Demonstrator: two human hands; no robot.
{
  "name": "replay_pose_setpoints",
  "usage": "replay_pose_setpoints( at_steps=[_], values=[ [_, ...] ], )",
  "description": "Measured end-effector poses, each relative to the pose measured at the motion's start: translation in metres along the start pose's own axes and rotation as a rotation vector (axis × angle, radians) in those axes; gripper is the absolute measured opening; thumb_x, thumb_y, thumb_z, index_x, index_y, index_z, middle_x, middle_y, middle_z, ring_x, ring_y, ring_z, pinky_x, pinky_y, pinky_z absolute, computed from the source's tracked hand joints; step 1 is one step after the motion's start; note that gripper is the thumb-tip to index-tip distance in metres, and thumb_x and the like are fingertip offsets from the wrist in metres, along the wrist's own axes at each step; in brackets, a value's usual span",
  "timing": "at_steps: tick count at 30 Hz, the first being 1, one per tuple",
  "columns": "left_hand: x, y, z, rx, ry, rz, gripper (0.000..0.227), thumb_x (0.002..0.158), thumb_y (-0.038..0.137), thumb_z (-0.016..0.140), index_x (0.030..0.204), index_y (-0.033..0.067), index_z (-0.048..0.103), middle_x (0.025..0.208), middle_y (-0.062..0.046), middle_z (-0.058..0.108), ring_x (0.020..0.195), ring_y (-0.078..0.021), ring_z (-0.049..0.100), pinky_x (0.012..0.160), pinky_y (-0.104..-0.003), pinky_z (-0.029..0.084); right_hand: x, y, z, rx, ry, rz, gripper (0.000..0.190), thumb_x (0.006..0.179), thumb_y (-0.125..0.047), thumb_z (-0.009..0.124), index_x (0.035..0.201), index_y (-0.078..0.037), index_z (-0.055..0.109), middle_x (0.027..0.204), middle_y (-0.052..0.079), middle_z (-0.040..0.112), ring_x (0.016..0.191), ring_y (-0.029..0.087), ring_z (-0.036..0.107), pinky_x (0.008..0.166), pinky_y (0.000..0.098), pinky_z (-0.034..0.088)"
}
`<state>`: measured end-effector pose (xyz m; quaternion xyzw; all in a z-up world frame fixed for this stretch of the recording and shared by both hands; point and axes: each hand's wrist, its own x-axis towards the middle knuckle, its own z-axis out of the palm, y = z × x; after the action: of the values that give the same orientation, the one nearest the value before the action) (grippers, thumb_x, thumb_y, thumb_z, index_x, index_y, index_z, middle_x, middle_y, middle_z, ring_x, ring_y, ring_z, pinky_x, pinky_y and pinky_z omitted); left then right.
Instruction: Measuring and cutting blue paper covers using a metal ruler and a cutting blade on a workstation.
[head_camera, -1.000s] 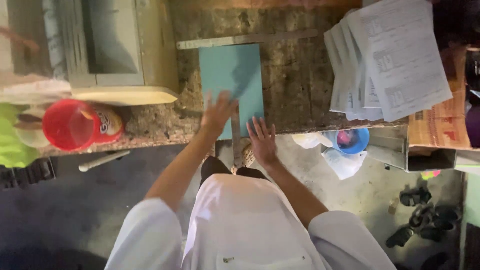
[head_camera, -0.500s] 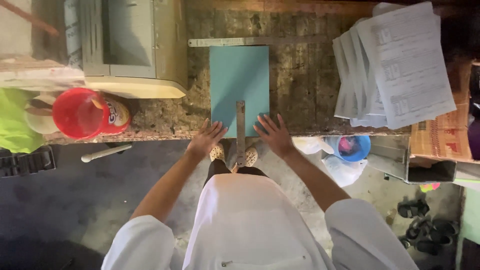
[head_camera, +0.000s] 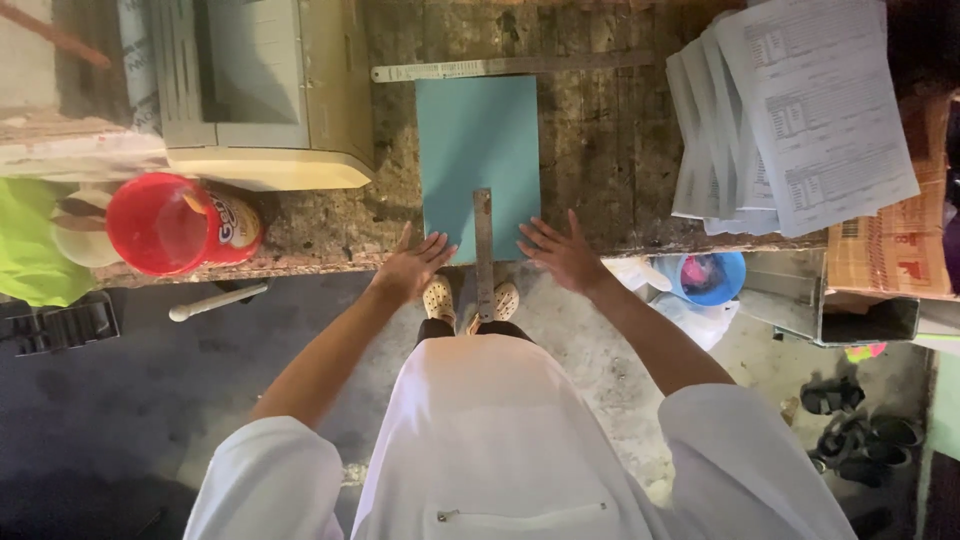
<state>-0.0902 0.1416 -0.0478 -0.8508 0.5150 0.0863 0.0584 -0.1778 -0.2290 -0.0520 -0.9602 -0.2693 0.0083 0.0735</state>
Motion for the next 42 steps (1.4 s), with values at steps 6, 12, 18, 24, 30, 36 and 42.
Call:
replay_pose_setpoints(
  at_steps=[6, 12, 18, 24, 30, 36, 42],
  values=[
    [0.017, -0.027, -0.019, -0.107, 0.269, -0.053, 0.017, 0.081, 0.015, 0.082, 0.092, 0.0274, 0.081, 0.094, 0.012, 0.080, 0.105, -0.0070, 0.074, 0.129, -0.068, 0.009, 0.028, -0.042, -0.089, 0.474, -0.053, 0.301, 0.031, 0.106, -0.018, 0.055, 0.134, -0.019, 0.066, 0.152, -0.004, 0.053, 0.148, 0.020, 0.037, 0.121, 0.0781, 0.015],
    [0.057, -0.046, -0.036, -0.116, 0.070, -0.253, 0.138, 0.053, 0.060, 0.092, 0.165, 0.0263, 0.020, 0.170, -0.006, 0.026, 0.153, -0.0271, 0.032, 0.124, -0.070, 0.021, 0.016, -0.011, -0.013, -0.073, 0.008, -0.001, 0.034, 0.102, -0.036, 0.059, 0.133, -0.026, 0.067, 0.153, 0.003, 0.055, 0.148, 0.027, 0.044, 0.111, 0.0899, 0.006],
    [0.078, -0.060, -0.054, 0.079, -0.083, -0.256, 0.134, 0.033, 0.099, 0.068, 0.149, 0.0359, 0.044, 0.155, -0.001, 0.041, 0.144, -0.0230, 0.042, 0.123, -0.068, 0.028, 0.048, 0.012, -0.011, 0.252, 0.140, 0.222, 0.029, 0.091, -0.054, 0.068, 0.107, -0.031, 0.077, 0.113, -0.007, 0.078, 0.111, 0.016, 0.072, 0.119, 0.0771, 0.013],
    [0.150, -0.100, -0.017, -0.512, 0.275, -0.974, 0.069, 0.092, 0.067, 0.067, 0.138, 0.0180, 0.054, 0.129, -0.008, 0.056, 0.116, -0.0279, 0.068, 0.092, -0.045, 0.062, 0.151, 0.121, 0.003, 0.710, 0.311, 1.120, 0.039, 0.089, -0.065, 0.070, 0.117, -0.039, 0.074, 0.112, -0.006, 0.075, 0.109, 0.015, 0.070, 0.101, 0.0434, 0.050],
    [0.222, -0.166, 0.045, -1.132, 0.163, -1.335, 0.072, 0.089, 0.073, 0.061, 0.150, 0.0363, 0.051, 0.141, 0.005, 0.061, 0.130, -0.0211, 0.062, 0.112, -0.044, 0.048, 0.220, 0.162, -0.002, 1.364, 0.459, 1.330, 0.059, 0.100, -0.049, 0.067, 0.148, -0.017, 0.055, 0.146, 0.011, 0.059, 0.131, 0.027, 0.060, 0.097, 0.0456, 0.055],
    [0.211, -0.149, -0.017, -1.218, 0.216, -1.363, 0.055, 0.098, 0.052, 0.063, 0.147, 0.0282, 0.057, 0.143, 0.003, 0.062, 0.128, -0.0179, 0.063, 0.107, -0.039, 0.053, 0.236, 0.146, 0.000, 1.251, 0.413, 1.421, 0.050, 0.100, -0.042, 0.065, 0.139, -0.012, 0.064, 0.142, 0.015, 0.061, 0.138, 0.034, 0.053, 0.111, 0.0515, 0.041],
    [0.215, -0.136, -0.030, -0.992, 0.279, -1.324, 0.057, 0.107, 0.041, 0.052, 0.157, 0.0146, 0.041, 0.153, -0.017, 0.053, 0.145, -0.0313, 0.048, 0.120, -0.049, 0.042, 0.234, 0.127, -0.042, 1.169, 0.391, 1.310, 0.058, 0.105, -0.045, 0.052, 0.149, -0.006, 0.053, 0.154, 0.019, 0.050, 0.147, 0.037, 0.040, 0.122, 0.0528, 0.028]
  ],
)
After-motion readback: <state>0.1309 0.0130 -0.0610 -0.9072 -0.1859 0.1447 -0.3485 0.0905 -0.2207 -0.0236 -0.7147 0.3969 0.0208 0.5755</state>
